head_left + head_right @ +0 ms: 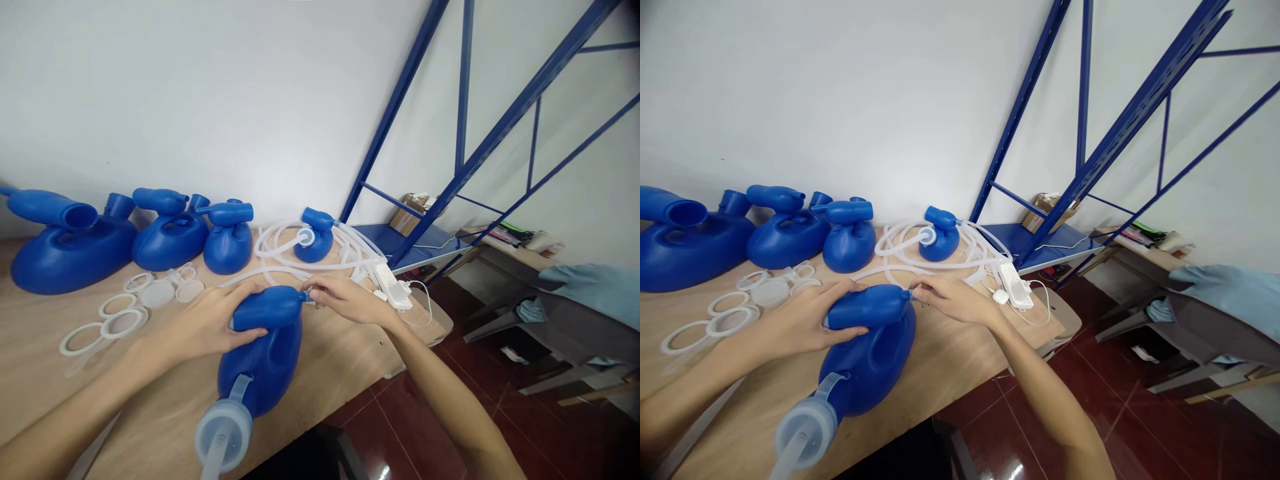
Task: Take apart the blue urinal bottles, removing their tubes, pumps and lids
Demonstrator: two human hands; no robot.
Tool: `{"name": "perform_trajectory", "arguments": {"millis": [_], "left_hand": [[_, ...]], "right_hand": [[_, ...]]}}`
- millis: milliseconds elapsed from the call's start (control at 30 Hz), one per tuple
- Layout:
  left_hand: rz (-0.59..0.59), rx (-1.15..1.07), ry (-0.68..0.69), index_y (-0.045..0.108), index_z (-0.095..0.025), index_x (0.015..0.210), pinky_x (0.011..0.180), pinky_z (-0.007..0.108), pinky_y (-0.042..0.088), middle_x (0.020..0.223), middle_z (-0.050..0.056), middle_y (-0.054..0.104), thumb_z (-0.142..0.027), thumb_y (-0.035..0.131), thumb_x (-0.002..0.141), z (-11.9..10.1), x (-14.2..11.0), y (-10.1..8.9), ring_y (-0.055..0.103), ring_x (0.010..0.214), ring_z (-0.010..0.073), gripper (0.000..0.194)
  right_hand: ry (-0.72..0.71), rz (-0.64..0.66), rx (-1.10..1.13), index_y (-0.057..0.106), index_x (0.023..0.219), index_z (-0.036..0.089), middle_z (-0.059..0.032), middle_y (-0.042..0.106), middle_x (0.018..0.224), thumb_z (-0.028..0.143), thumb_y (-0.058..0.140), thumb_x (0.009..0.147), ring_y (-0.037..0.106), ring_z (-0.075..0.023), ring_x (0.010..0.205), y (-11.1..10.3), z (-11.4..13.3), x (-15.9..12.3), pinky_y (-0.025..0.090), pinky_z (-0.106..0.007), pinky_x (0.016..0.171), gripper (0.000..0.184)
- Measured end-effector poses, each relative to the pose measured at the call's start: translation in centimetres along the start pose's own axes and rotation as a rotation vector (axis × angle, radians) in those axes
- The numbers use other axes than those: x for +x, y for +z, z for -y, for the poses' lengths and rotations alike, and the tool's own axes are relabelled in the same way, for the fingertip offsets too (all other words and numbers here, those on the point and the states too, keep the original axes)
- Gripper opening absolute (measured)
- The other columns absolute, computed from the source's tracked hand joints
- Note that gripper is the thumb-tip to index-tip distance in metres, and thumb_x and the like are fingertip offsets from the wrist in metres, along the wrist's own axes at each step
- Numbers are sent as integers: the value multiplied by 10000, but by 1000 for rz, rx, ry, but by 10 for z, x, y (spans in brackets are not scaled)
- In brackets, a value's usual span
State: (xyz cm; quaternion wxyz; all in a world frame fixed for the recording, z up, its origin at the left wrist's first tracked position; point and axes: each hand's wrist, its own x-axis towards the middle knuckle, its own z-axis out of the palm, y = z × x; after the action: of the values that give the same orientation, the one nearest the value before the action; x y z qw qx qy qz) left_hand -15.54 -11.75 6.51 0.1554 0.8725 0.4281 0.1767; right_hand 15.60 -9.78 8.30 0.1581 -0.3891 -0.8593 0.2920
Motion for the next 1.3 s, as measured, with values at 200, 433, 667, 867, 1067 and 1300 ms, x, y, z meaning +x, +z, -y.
{"name": "perform_trajectory", "arguments": {"millis": [200,433,667,867,1067,1300], "left_hand": [[-22,-33,30,631,-234,1295,815,376,569,1083,81,778,-558,679,894,2,1,-1,761,939,312,518],[-24,-23,19,632,-233,1348,809,369,562,1008,66,782,-573,661,908,3,3,-2,757,859,297,557],[-15,25,1,619,-244,1369,795,380,559,1087,91,786,-594,640,922,2,1,0,762,898,315,568],[-24,22,17,620,-234,1351,800,371,563,1074,86,786,-552,661,919,1,0,0,763,902,308,538],[-16,-23,12,621,-234,1353,835,395,577,1073,83,783,-547,680,907,3,0,-1,763,913,314,548],[-62,-69,29,630,-250,1319,856,401,591,1186,98,787,-550,699,887,4,0,1,766,1028,335,530]], "right_hand": [[-190,-141,-455,663,1016,172,-93,695,817,612,290,1131,594,-226,735,21,-24,-3,323,-317,653,588],[-159,-34,-308,577,857,218,4,546,665,623,329,1120,459,-171,603,11,-27,10,245,-305,611,543],[-115,71,-122,644,898,213,21,574,701,631,407,1106,527,-171,671,1,-17,9,377,-290,670,524],[-162,-123,-171,671,1397,256,-115,748,1336,566,684,1011,678,-287,1238,-8,-14,-19,509,-479,1089,495],[-146,-262,-52,787,1206,261,-97,813,1180,545,779,947,746,-289,1152,-1,-29,-22,596,-463,1021,384],[-235,-398,-37,791,1190,250,-107,818,1141,528,700,1013,751,-277,1138,21,-36,-9,596,-462,1016,343]]}}
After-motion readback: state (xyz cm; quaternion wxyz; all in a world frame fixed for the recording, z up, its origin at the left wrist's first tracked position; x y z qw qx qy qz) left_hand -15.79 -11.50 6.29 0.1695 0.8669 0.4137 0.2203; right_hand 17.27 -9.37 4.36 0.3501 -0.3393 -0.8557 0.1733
